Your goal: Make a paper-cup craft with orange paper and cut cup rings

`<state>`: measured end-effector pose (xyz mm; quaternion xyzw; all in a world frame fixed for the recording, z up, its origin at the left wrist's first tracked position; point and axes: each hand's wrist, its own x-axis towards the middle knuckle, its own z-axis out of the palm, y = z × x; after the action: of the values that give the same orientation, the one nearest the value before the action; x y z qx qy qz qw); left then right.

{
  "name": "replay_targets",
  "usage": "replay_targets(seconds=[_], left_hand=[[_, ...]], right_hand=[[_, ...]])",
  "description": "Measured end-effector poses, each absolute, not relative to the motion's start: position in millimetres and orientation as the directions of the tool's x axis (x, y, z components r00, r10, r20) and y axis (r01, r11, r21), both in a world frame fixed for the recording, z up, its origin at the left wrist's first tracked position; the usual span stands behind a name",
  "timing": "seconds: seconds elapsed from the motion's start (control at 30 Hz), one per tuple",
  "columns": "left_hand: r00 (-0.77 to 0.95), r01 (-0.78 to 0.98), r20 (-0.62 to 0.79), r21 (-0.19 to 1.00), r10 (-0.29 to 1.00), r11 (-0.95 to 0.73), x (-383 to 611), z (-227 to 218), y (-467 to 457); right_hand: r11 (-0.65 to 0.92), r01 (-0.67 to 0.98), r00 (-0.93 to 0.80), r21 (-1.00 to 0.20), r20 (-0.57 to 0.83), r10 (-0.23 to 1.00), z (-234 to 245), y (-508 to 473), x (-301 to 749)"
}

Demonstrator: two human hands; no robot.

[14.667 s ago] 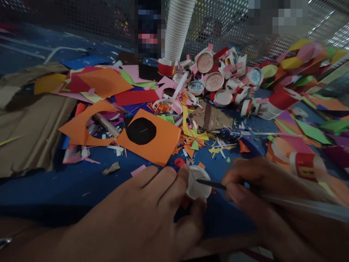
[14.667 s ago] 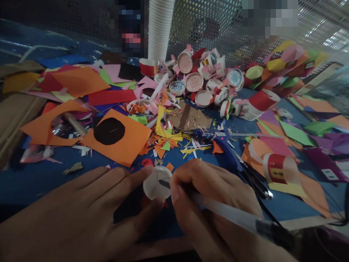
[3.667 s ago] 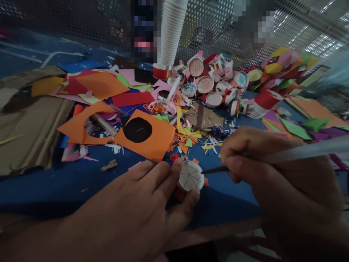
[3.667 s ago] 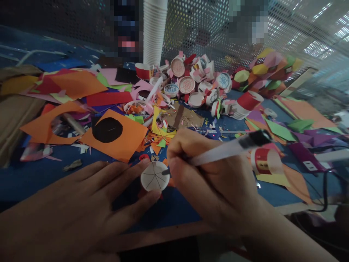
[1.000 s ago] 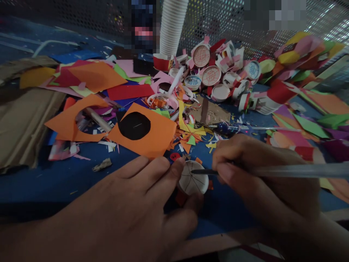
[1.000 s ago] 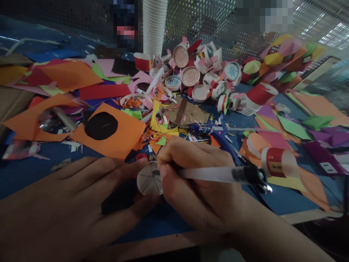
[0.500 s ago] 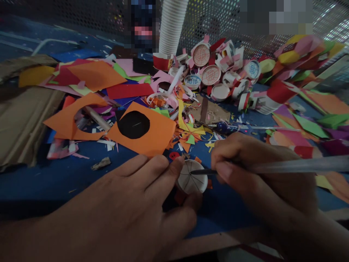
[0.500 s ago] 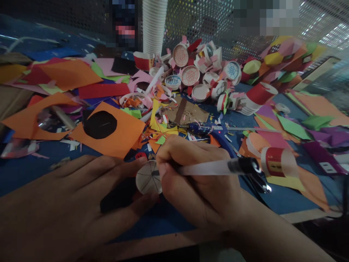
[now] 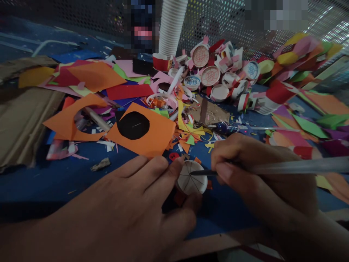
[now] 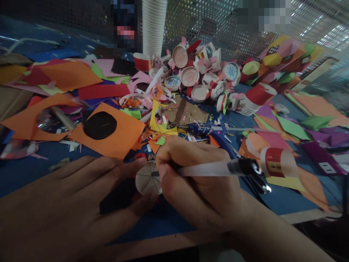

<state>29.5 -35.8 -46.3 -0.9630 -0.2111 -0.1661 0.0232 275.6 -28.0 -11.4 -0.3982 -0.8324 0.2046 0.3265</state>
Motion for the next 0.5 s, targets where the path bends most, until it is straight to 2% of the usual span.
replay_targets(seconds=[0.17,0.37,0.5], left_hand=[[0.853,0.408,0.343,0.03,0.392,-0.913,30.0,-47.0,-36.7],[0.857,0.402,0.334,0.046,0.393,-0.914,28.9,-44.2,-33.8],[0.863,0.393,0.329,0.043,0.384,-0.919,30.6,-42.5,-33.3]], right_hand=[[0.561,0.558,-0.417,-0.611,0.378,0.826,-9.5,-29.0,272.2],[0.609,0.573,-0.423,-0.548,0.439,0.793,-10.8,-26.7,268.2],[0.588,0.571,-0.414,-0.574,0.417,0.809,-10.8,-27.5,269.5]])
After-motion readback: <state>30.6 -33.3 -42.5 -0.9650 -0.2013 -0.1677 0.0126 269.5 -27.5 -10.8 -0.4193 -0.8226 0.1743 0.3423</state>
